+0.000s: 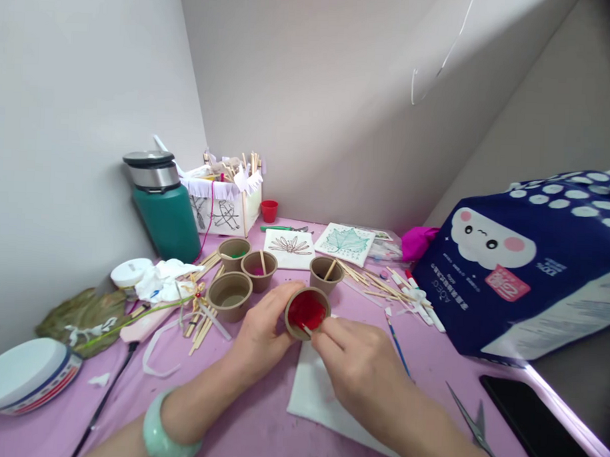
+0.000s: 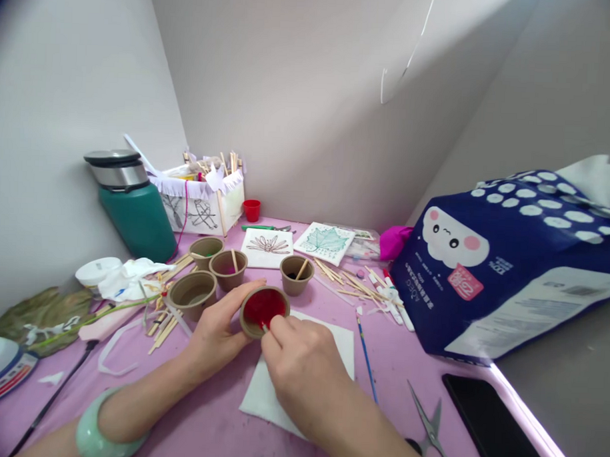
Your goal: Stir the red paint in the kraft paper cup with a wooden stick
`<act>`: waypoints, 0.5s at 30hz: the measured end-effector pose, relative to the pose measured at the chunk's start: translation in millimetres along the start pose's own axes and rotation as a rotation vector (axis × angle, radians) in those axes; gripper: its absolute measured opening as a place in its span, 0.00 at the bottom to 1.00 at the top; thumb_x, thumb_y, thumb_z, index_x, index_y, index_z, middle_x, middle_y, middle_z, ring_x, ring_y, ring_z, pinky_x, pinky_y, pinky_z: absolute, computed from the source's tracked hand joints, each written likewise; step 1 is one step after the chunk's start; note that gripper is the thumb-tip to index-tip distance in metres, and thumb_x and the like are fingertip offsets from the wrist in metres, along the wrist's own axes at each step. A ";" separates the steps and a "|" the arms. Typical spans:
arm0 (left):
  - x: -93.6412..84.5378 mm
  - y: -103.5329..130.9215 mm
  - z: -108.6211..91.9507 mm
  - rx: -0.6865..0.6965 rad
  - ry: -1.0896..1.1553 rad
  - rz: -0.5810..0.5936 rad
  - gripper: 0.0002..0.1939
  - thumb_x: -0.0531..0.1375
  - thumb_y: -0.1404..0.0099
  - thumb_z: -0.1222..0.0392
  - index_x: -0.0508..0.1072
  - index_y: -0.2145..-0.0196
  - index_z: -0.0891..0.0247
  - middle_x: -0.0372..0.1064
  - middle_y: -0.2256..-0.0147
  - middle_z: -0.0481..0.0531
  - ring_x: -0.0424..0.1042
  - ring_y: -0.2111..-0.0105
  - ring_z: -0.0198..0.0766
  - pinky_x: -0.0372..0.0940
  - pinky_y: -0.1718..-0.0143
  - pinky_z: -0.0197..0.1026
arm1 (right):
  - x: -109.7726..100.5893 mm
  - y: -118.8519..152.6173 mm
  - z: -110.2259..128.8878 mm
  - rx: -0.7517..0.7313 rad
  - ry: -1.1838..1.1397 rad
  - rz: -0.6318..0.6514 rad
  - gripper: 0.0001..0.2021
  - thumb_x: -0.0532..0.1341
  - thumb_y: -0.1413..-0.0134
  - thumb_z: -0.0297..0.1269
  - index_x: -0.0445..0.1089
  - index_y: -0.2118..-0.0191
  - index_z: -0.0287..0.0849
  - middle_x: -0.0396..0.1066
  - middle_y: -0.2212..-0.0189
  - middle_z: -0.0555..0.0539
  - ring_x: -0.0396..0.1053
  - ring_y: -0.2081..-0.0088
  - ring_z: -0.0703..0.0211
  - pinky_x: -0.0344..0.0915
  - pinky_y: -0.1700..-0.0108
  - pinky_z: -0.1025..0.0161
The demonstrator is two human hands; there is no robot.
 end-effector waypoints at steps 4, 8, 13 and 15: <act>1.4 -0.4 -1.9 0.013 -0.016 0.029 0.25 0.60 0.40 0.65 0.62 0.45 0.57 0.65 0.46 0.54 0.64 0.46 0.43 0.62 0.44 0.47 | 0.2 -0.4 -8.5 0.035 0.130 -0.049 0.15 0.48 0.43 0.22 0.65 0.76 0.40 0.60 0.79 0.49 0.52 0.76 0.61 0.44 0.74 0.61; 0.8 -0.9 -3.0 0.023 -0.033 0.026 0.26 0.60 0.40 0.67 0.61 0.45 0.57 0.65 0.47 0.54 0.64 0.47 0.43 0.63 0.45 0.47 | 0.2 -0.2 -15.4 0.091 0.139 -0.073 0.15 0.49 0.45 0.22 0.64 0.77 0.40 0.59 0.79 0.50 0.52 0.77 0.62 0.43 0.74 0.62; 2.3 -1.4 -2.3 -0.002 -0.035 0.056 0.25 0.60 0.40 0.67 0.62 0.46 0.57 0.65 0.48 0.55 0.65 0.48 0.45 0.64 0.47 0.48 | 5.1 -0.6 -17.7 0.128 0.042 -0.058 0.13 0.50 0.46 0.23 0.65 0.77 0.40 0.62 0.79 0.51 0.55 0.77 0.64 0.46 0.74 0.63; 3.8 -1.6 -2.3 -0.010 -0.033 0.079 0.25 0.60 0.40 0.68 0.62 0.46 0.57 0.65 0.48 0.54 0.64 0.47 0.44 0.64 0.47 0.48 | 5.3 -0.5 -20.2 0.165 0.059 -0.070 0.13 0.51 0.45 0.24 0.65 0.77 0.40 0.61 0.79 0.50 0.55 0.77 0.63 0.46 0.74 0.63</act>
Point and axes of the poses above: each hand's wrist, its own y-axis away from the middle knuckle, its own x-axis out of the palm, z = x × y, the point moved 6 cm from there along -y, towards the middle knuckle
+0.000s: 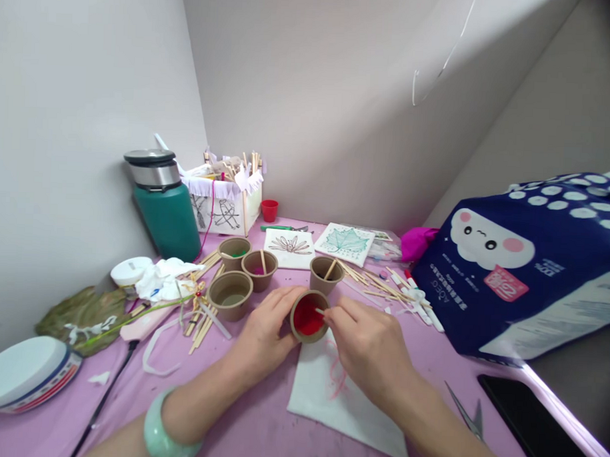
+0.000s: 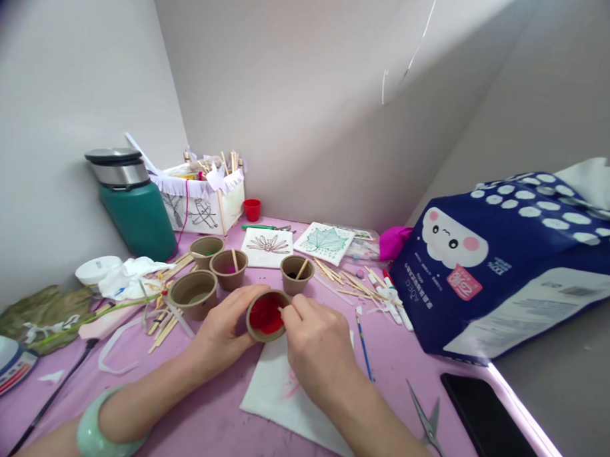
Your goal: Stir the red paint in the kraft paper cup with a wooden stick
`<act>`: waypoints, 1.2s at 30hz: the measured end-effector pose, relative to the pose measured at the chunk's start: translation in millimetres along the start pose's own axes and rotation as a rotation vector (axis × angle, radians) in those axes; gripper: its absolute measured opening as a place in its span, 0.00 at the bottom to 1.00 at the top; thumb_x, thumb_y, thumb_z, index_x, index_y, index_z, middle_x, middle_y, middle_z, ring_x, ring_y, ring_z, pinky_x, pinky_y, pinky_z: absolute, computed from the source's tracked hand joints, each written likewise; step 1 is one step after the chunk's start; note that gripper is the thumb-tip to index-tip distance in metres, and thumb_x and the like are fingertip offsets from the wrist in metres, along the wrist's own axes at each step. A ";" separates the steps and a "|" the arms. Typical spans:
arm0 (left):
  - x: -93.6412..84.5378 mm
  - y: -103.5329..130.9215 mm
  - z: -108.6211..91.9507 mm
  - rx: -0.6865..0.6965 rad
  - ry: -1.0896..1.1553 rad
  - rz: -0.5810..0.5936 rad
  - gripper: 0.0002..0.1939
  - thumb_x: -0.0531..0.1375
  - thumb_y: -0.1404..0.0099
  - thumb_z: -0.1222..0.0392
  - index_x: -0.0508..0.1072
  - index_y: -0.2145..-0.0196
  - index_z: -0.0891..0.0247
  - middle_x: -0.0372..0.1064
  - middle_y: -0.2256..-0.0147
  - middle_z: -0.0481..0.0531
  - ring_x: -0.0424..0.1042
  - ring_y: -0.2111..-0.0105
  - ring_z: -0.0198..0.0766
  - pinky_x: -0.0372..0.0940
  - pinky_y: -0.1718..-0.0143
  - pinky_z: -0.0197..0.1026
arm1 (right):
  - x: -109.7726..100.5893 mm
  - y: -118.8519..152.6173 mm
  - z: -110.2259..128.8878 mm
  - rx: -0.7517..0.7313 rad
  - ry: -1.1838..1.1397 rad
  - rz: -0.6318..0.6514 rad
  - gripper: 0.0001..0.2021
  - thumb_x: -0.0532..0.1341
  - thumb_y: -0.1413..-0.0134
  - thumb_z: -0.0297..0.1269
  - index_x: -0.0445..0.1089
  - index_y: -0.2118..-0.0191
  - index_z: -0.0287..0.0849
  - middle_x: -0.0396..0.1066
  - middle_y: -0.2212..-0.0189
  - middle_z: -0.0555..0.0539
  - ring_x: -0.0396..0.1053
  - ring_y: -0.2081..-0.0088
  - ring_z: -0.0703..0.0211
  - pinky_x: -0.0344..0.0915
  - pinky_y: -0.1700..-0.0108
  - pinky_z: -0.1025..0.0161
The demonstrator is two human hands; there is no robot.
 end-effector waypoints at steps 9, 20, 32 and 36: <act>-0.1 0.4 1.5 0.002 0.026 -0.018 0.26 0.61 0.40 0.66 0.62 0.45 0.57 0.65 0.47 0.54 0.64 0.47 0.43 0.63 0.46 0.48 | 4.7 1.3 0.7 0.042 -0.058 0.037 0.13 0.52 0.41 0.28 0.68 0.74 0.40 0.64 0.78 0.50 0.58 0.77 0.64 0.47 0.74 0.63; 0.3 -1.3 7.6 -0.072 0.109 0.005 0.27 0.63 0.42 0.62 0.64 0.45 0.57 0.66 0.47 0.53 0.66 0.47 0.44 0.63 0.45 0.47 | 1.3 1.2 0.2 0.068 -0.048 0.002 0.13 0.52 0.40 0.29 0.69 0.74 0.40 0.64 0.77 0.50 0.59 0.76 0.64 0.48 0.73 0.63; 1.8 -2.7 4.5 -0.080 0.204 0.061 0.28 0.64 0.43 0.64 0.63 0.45 0.58 0.66 0.47 0.54 0.66 0.48 0.43 0.63 0.45 0.44 | -1.0 -0.4 0.4 0.061 -0.124 0.035 0.13 0.53 0.40 0.29 0.69 0.74 0.40 0.65 0.77 0.51 0.59 0.77 0.65 0.48 0.73 0.64; 1.7 -1.9 3.6 -0.057 0.175 0.061 0.29 0.63 0.43 0.64 0.62 0.44 0.57 0.66 0.47 0.53 0.66 0.47 0.42 0.62 0.45 0.44 | -5.0 -1.0 -1.0 0.071 -0.092 -0.028 0.12 0.53 0.40 0.28 0.70 0.73 0.40 0.65 0.77 0.50 0.60 0.75 0.64 0.48 0.73 0.64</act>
Point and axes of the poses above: each hand's wrist, its own y-axis away from the middle knuckle, its own x-axis out of the palm, z = x × y, the point moved 6 cm from there along -y, towards the middle knuckle
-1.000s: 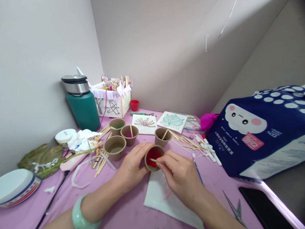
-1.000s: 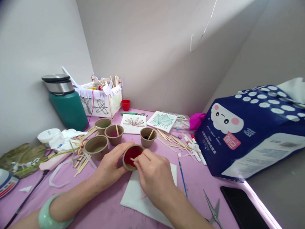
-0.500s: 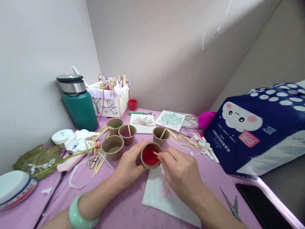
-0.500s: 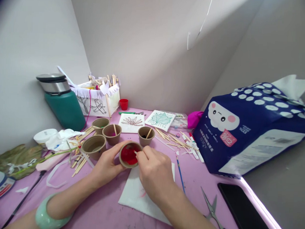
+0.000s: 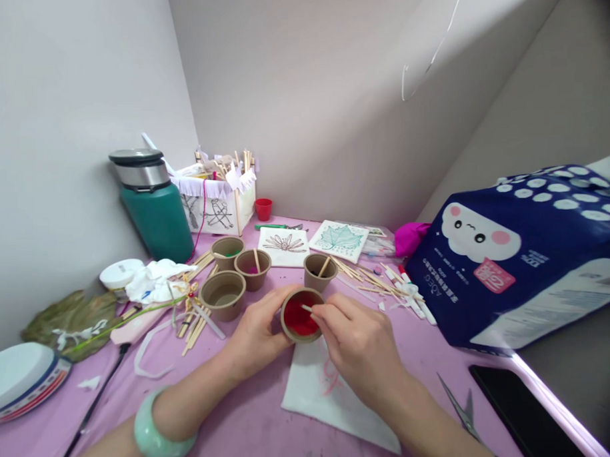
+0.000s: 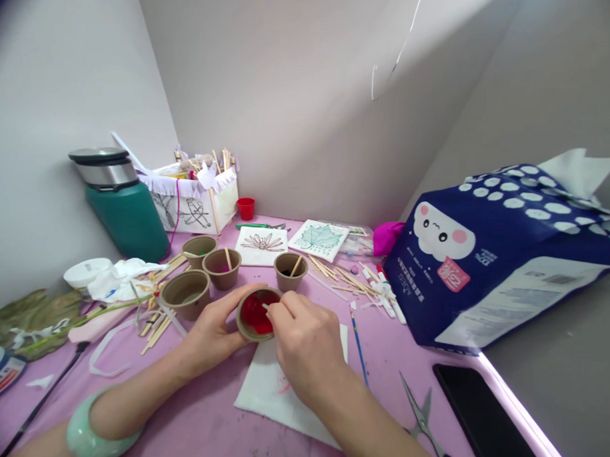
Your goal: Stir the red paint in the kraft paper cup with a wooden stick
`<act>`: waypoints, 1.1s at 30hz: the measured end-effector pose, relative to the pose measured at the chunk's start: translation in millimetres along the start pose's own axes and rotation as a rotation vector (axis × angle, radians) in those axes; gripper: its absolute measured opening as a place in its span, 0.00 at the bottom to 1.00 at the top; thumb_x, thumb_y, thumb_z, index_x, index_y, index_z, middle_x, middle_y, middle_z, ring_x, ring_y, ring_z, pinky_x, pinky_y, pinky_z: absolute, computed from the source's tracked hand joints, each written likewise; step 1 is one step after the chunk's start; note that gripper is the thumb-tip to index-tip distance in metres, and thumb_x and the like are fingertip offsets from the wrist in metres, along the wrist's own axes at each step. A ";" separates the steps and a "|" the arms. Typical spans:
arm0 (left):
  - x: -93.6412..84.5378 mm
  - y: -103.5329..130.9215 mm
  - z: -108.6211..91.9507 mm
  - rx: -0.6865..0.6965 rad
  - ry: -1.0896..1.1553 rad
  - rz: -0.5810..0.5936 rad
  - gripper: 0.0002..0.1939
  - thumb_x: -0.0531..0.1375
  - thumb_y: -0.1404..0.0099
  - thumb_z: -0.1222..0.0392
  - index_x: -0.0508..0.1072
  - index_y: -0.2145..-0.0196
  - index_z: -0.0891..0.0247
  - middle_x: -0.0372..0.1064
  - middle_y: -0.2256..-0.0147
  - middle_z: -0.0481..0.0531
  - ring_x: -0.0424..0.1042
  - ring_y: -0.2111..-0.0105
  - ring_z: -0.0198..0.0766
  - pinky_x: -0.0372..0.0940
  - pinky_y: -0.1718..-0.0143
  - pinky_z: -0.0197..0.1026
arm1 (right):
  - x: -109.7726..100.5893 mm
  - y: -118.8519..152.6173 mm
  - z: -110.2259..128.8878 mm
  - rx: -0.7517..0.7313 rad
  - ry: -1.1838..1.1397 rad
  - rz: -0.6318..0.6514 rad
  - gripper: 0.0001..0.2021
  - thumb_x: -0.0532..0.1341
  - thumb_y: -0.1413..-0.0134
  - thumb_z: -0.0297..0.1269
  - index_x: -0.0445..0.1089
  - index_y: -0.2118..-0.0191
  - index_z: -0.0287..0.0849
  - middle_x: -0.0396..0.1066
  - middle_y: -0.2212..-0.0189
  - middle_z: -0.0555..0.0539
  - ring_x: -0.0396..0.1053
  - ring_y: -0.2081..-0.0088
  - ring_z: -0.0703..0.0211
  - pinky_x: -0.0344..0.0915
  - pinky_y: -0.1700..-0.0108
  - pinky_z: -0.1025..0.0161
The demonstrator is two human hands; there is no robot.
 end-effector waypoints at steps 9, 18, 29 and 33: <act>-0.4 0.7 -0.3 0.034 -0.050 -0.014 0.28 0.62 0.42 0.65 0.62 0.44 0.56 0.64 0.46 0.51 0.64 0.46 0.39 0.60 0.44 0.41 | 0.5 1.3 -5.1 -0.011 0.071 0.036 0.13 0.53 0.41 0.29 0.68 0.75 0.41 0.64 0.78 0.51 0.58 0.77 0.64 0.46 0.74 0.63; -2.3 1.4 -1.7 0.041 -0.133 -0.068 0.28 0.62 0.42 0.66 0.62 0.45 0.57 0.64 0.46 0.52 0.63 0.46 0.40 0.60 0.44 0.43 | 2.5 1.9 -4.6 -0.009 0.038 0.064 0.13 0.53 0.39 0.31 0.70 0.73 0.41 0.65 0.78 0.51 0.59 0.77 0.64 0.47 0.73 0.63; -4.1 2.0 0.5 0.019 -0.187 -0.098 0.30 0.63 0.43 0.67 0.62 0.44 0.55 0.63 0.47 0.52 0.62 0.47 0.40 0.61 0.46 0.44 | 5.8 2.1 -12.4 0.040 0.012 0.074 0.12 0.53 0.39 0.30 0.70 0.71 0.41 0.66 0.75 0.50 0.62 0.75 0.64 0.49 0.72 0.64; -2.5 2.8 -0.6 0.030 -0.223 -0.083 0.31 0.62 0.43 0.68 0.61 0.43 0.56 0.62 0.48 0.52 0.62 0.48 0.40 0.61 0.46 0.42 | 7.0 2.1 -16.9 0.055 0.093 0.057 0.11 0.54 0.40 0.32 0.69 0.72 0.41 0.66 0.76 0.50 0.61 0.76 0.64 0.48 0.73 0.64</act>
Point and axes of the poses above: each hand's wrist, its own y-axis away from the middle knuckle, its own x-axis out of the palm, z = x × y, the point moved 6 cm from there along -y, towards the middle knuckle
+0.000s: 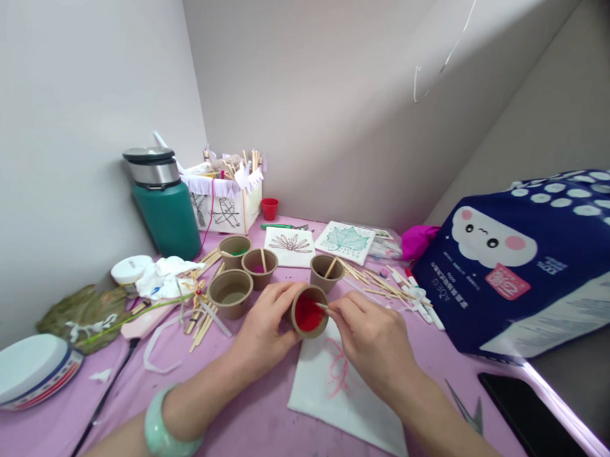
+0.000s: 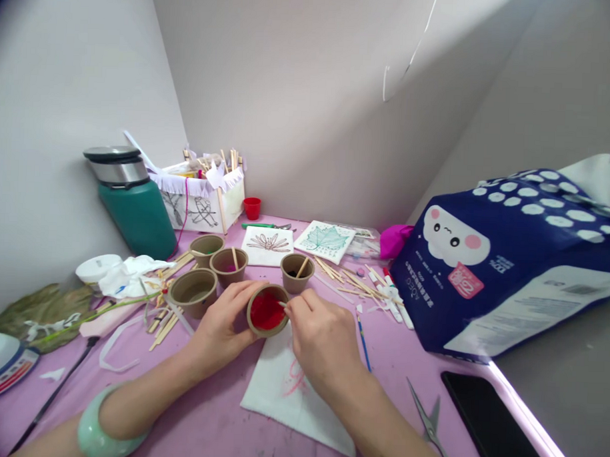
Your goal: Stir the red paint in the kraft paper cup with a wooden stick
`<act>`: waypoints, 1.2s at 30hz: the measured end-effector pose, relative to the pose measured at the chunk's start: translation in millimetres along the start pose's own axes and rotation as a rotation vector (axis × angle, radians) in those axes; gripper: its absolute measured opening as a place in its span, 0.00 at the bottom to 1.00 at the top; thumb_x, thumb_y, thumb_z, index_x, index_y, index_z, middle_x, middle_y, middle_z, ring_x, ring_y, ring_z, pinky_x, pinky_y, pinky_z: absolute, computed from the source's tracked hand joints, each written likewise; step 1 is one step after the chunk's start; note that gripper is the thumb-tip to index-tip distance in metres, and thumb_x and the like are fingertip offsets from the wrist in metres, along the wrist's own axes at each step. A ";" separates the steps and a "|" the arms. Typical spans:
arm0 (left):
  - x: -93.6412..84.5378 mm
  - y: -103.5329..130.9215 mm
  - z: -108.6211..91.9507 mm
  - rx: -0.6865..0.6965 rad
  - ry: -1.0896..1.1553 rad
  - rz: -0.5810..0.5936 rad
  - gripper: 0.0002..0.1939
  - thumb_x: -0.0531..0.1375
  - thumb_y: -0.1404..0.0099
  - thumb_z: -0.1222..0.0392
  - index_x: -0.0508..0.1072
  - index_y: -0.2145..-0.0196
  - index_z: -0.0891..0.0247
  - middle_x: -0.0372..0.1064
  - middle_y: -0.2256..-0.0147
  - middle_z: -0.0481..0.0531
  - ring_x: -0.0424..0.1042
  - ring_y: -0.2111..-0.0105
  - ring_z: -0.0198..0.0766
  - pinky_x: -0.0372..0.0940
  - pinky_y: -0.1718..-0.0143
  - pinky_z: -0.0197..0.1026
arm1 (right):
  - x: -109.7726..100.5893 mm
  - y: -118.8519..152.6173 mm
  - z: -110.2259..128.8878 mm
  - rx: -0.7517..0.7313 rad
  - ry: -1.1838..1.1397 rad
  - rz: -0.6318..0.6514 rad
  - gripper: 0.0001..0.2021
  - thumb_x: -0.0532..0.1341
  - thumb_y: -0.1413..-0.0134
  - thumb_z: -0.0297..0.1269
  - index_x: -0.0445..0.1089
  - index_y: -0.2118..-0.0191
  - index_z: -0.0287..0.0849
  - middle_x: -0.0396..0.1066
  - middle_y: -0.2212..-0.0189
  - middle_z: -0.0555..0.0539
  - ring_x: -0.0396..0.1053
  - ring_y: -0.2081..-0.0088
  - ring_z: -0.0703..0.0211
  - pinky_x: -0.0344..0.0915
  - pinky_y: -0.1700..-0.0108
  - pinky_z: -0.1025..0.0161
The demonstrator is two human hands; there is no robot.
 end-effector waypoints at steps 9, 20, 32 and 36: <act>-3.4 1.5 -5.1 0.083 -0.079 -0.019 0.29 0.58 0.41 0.70 0.60 0.43 0.57 0.60 0.47 0.55 0.60 0.47 0.43 0.60 0.45 0.46 | 3.6 3.3 0.5 0.030 0.012 0.065 0.09 0.54 0.44 0.29 0.65 0.75 0.40 0.65 0.78 0.49 0.61 0.78 0.62 0.48 0.73 0.63; -9.5 1.5 -2.8 0.077 -0.151 -0.104 0.32 0.56 0.44 0.74 0.59 0.42 0.56 0.60 0.47 0.55 0.60 0.47 0.44 0.60 0.45 0.48 | -1.7 2.9 2.5 0.047 -0.103 0.001 0.10 0.53 0.42 0.30 0.66 0.73 0.39 0.67 0.76 0.48 0.64 0.75 0.62 0.52 0.71 0.64; -9.4 2.0 -1.6 0.053 -0.176 -0.095 0.30 0.57 0.43 0.71 0.60 0.43 0.58 0.61 0.48 0.56 0.61 0.47 0.45 0.60 0.45 0.49 | 2.6 2.7 -5.0 0.156 -0.239 0.119 0.08 0.56 0.45 0.30 0.65 0.74 0.41 0.68 0.75 0.49 0.65 0.74 0.62 0.55 0.71 0.65; -8.5 1.0 -1.0 0.028 -0.084 -0.098 0.28 0.59 0.41 0.69 0.60 0.44 0.57 0.62 0.47 0.54 0.61 0.46 0.44 0.60 0.45 0.48 | 1.7 1.0 -5.2 0.171 -0.311 0.105 0.08 0.56 0.43 0.30 0.67 0.74 0.42 0.69 0.75 0.50 0.65 0.73 0.62 0.56 0.70 0.65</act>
Point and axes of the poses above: each hand's wrist, its own y-axis away from the middle knuckle, its own x-axis out of the palm, z = x × y, the point moved 6 cm from there along -y, towards the middle knuckle
